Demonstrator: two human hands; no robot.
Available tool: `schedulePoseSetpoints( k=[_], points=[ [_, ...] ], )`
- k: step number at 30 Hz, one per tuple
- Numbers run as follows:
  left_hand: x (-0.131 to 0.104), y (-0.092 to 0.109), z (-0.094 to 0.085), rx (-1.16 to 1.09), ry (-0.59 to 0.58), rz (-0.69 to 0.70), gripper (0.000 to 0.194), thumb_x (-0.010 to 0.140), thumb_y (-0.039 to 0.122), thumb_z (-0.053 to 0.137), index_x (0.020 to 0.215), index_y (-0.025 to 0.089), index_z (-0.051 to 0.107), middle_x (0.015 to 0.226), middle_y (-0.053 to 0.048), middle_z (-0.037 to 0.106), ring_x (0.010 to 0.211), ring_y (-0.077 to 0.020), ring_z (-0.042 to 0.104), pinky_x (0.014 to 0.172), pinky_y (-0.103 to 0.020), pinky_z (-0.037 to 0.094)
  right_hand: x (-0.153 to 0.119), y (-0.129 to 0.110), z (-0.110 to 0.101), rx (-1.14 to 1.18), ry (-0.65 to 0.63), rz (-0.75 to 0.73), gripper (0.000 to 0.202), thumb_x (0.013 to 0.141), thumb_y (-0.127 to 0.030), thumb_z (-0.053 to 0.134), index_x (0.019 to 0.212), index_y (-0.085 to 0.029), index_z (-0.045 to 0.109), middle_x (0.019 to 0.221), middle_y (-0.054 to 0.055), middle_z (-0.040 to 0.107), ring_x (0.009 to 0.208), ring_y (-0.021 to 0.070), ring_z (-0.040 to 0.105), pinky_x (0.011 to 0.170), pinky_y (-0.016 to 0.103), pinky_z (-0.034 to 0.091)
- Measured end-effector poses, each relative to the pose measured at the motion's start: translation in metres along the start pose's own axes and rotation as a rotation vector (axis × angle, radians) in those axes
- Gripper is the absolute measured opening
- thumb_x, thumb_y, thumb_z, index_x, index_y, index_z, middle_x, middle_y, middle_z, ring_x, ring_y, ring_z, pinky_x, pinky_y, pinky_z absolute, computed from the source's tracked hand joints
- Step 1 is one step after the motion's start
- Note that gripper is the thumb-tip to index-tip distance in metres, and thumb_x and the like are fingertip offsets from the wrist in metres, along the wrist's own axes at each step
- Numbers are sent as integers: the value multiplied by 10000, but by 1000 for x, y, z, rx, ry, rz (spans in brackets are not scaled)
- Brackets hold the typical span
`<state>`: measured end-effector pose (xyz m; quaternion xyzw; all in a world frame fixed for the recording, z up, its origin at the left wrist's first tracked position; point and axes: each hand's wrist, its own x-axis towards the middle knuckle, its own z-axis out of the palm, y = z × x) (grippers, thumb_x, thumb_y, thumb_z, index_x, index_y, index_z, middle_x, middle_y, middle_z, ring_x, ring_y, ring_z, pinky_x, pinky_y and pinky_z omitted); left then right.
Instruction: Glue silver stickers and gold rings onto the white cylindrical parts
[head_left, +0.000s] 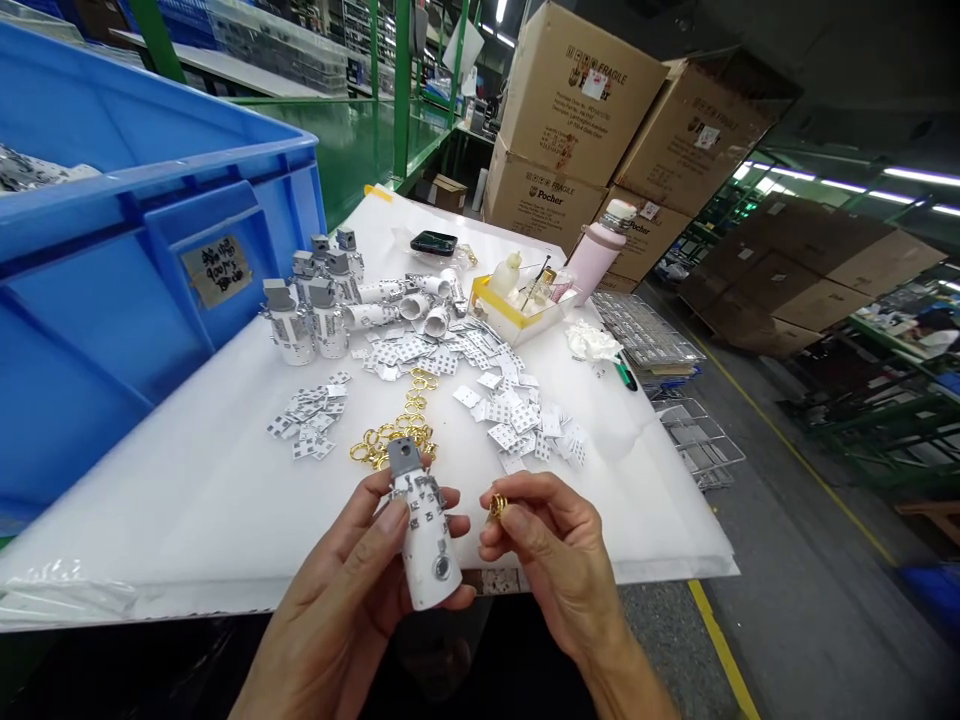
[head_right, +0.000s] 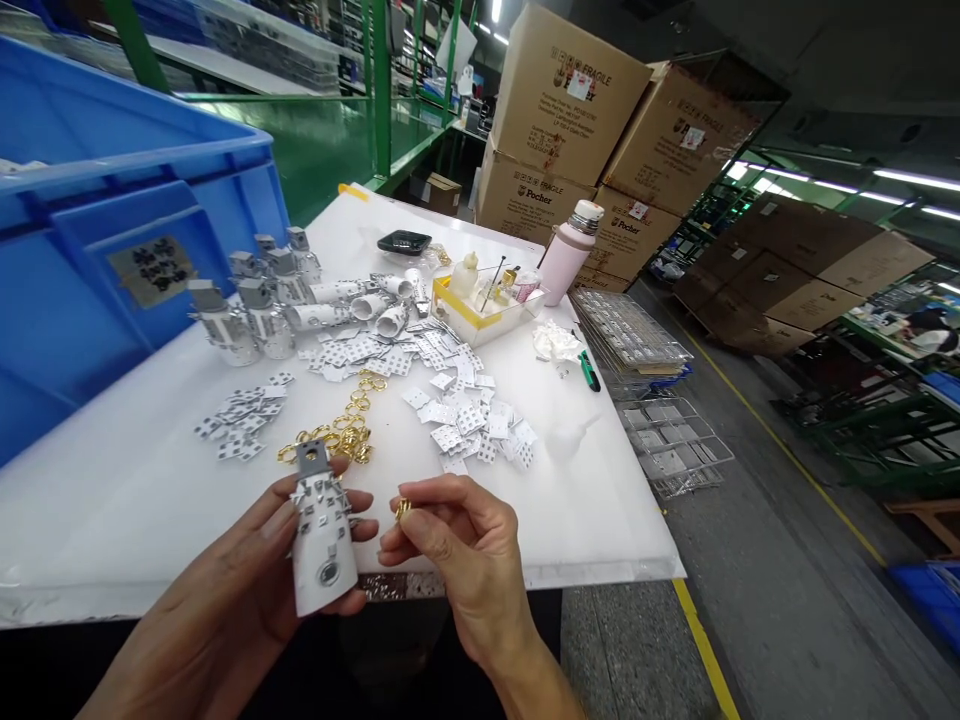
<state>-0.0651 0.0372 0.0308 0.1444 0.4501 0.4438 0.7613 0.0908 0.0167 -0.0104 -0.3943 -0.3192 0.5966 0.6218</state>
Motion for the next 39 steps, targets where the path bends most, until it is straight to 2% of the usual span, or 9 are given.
schedulePoseSetpoints(
  k=[4,8,13,17,21,24,27,32,39],
  points=[
    [2,-2,-3,-3,-26,17,206,890,223,674,1096,215,672,970,-68,782,880,-242,731,663,-328,640,1,-3,0,24,7,37,112,800,-265,824,906,-250,790,745,-7,735,697,94,713,697,178,613],
    [3,-3,-5,7,-32,16,312,877,230,685,1187,225,655,981,-77,776,896,-260,721,632,-339,638,1,-1,1,0,25,-9,73,806,-267,814,867,-235,789,855,-7,720,712,93,698,707,189,603],
    [0,-3,-3,11,-57,39,292,880,283,684,1166,226,674,968,-65,770,878,-239,712,637,-307,625,-1,3,3,-59,-4,-72,145,825,-239,792,967,-256,767,884,1,718,735,100,689,736,202,582],
    [1,-5,-4,25,-71,67,333,860,347,711,1178,259,664,1004,-53,764,911,-225,709,680,-276,612,-5,2,3,-279,-14,-252,130,851,-172,747,943,-262,771,968,15,661,830,118,674,778,221,576],
    [4,-11,-6,46,-43,124,472,811,393,760,1254,313,619,1054,-32,754,1035,-248,695,796,-295,602,-11,-1,3,-531,-48,-419,263,881,-89,675,1058,-277,723,987,25,626,913,142,637,786,246,557],
    [4,-13,-6,29,-30,130,511,773,404,796,1241,322,610,1062,-33,762,1003,-235,707,815,-278,587,-17,-1,4,-631,-74,-505,358,869,-37,648,1131,-281,658,975,21,632,913,156,615,802,279,535],
    [3,-15,-7,16,-29,137,458,778,405,794,1191,315,619,1059,-31,764,968,-210,707,804,-253,580,-20,1,6,-677,-81,-556,382,854,-16,643,1139,-270,633,978,24,637,907,166,609,792,294,528],
    [2,-19,-14,77,-25,179,470,790,398,786,1216,327,602,1022,-9,745,856,-176,687,758,-244,584,-22,1,6,-764,-116,-609,404,851,4,621,1165,-250,620,997,44,656,924,186,628,787,313,539],
    [3,-20,-10,170,-33,295,365,778,399,795,1105,315,654,906,2,730,850,-187,678,752,-233,558,-21,-5,8,-854,-143,-661,419,853,10,599,1189,-241,606,1004,52,672,944,186,647,785,301,564]
  ],
)
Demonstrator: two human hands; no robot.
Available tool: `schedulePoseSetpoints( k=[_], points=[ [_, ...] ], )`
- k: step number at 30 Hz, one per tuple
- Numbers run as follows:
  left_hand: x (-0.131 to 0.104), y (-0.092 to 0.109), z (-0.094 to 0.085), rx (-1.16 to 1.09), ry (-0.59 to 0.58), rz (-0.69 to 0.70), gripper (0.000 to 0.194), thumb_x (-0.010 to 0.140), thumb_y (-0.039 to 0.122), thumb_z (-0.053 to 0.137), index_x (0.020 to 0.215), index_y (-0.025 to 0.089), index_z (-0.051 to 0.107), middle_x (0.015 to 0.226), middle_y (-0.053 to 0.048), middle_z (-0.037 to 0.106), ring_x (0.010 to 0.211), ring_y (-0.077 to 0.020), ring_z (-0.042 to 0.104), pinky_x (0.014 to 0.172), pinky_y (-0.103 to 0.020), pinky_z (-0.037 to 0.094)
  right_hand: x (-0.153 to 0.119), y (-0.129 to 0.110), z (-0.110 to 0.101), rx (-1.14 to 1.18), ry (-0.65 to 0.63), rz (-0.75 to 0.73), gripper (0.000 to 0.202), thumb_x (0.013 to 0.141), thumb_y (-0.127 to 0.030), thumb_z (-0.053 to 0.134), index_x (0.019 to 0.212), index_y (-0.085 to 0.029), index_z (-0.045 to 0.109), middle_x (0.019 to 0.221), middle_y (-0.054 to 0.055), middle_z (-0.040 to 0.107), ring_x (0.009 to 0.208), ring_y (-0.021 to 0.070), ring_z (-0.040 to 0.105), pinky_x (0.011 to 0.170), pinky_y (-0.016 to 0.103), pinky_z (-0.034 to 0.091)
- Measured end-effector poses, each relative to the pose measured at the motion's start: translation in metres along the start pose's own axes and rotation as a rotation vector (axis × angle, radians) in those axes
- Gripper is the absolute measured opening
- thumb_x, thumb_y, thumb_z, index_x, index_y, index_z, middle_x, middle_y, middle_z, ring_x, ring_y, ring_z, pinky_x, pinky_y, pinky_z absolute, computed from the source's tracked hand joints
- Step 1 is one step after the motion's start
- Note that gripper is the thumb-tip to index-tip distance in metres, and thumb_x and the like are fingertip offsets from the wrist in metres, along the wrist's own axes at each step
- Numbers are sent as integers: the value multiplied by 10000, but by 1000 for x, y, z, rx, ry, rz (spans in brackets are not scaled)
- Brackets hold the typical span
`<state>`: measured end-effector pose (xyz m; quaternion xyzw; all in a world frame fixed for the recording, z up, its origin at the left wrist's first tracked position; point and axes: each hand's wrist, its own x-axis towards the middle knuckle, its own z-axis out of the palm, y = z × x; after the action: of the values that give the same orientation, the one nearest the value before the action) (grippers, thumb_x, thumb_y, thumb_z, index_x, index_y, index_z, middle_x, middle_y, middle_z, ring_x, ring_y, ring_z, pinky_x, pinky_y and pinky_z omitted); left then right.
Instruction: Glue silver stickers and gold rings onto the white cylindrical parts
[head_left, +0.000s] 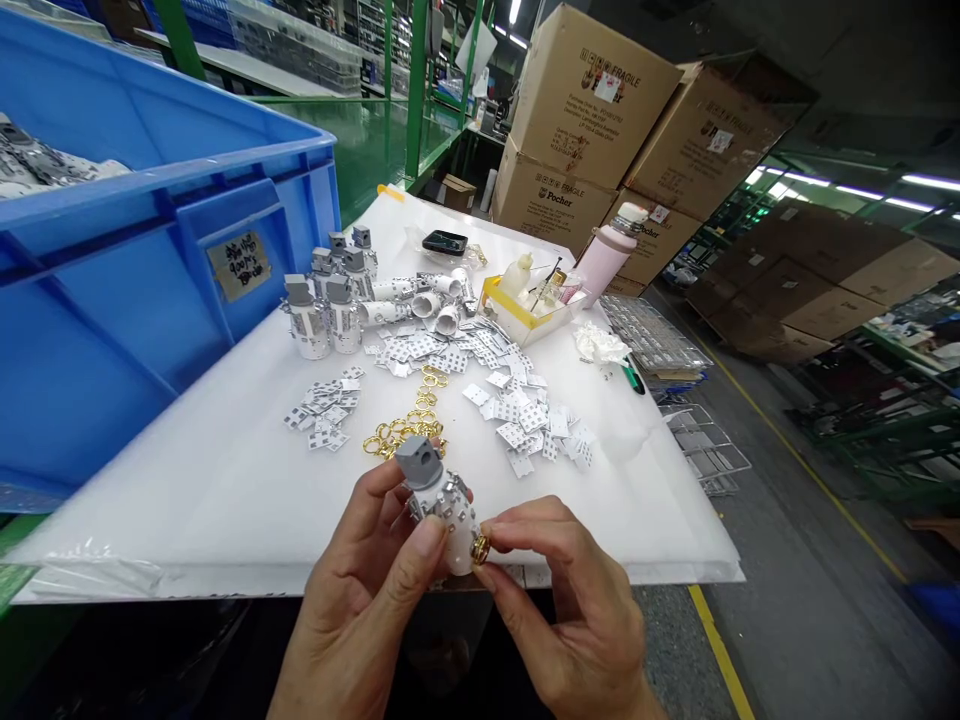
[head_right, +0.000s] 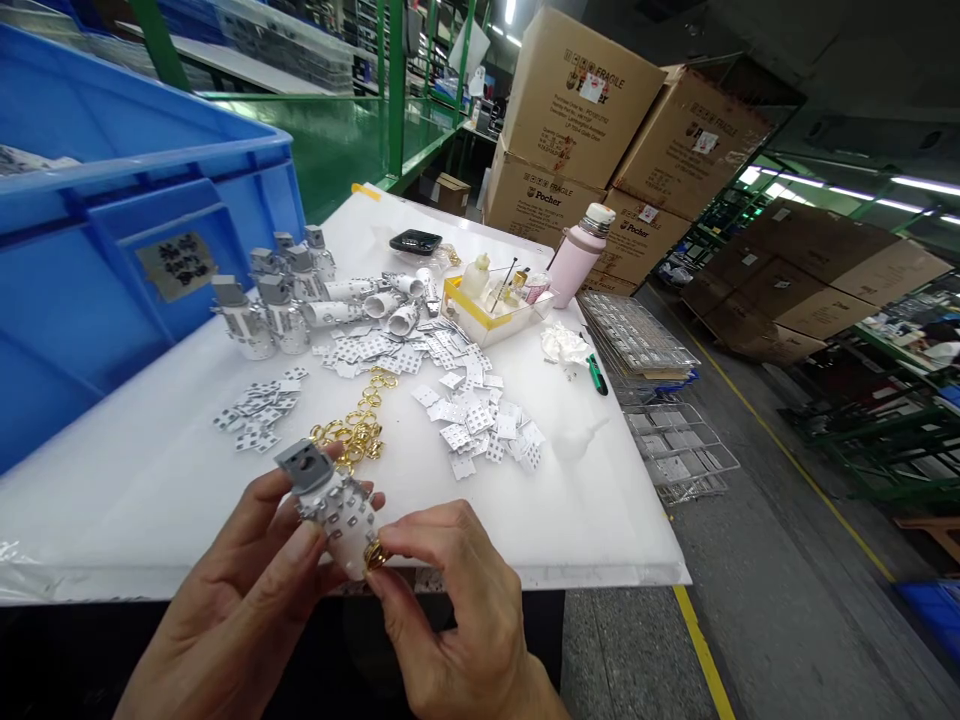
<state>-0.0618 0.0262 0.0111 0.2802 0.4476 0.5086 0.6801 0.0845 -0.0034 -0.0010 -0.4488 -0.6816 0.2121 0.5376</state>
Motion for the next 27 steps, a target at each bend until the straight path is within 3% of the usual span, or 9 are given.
schedulePoseSetpoints(
  k=[4,13,20,27],
  points=[
    [0,-1,0,50,20,34,394,757,409,809,1104,304,656,912,-17,749,812,-206,692,757,-272,569,0,0,0,-27,-15,-25,430,851,20,592,1199,-233,600,1019,60,684,955,189,652,791,307,571],
    [-3,-3,5,-40,47,108,324,706,343,858,994,350,708,960,32,762,911,-192,697,764,-212,565,-1,0,-1,-25,-27,-9,417,852,21,606,1183,-234,611,1006,61,703,916,186,666,767,308,580],
    [-7,-7,0,49,48,184,282,733,319,838,974,350,695,929,23,767,852,-193,703,744,-235,583,0,-2,-1,-9,-21,-13,402,843,9,639,1155,-245,622,942,45,708,862,184,679,723,301,581],
    [-7,-10,0,-46,67,122,340,731,332,844,1018,341,661,910,35,744,848,-167,691,754,-199,571,5,-1,-1,-25,-61,6,359,857,-6,616,1142,-224,610,964,45,673,884,167,659,757,276,553]
  ],
)
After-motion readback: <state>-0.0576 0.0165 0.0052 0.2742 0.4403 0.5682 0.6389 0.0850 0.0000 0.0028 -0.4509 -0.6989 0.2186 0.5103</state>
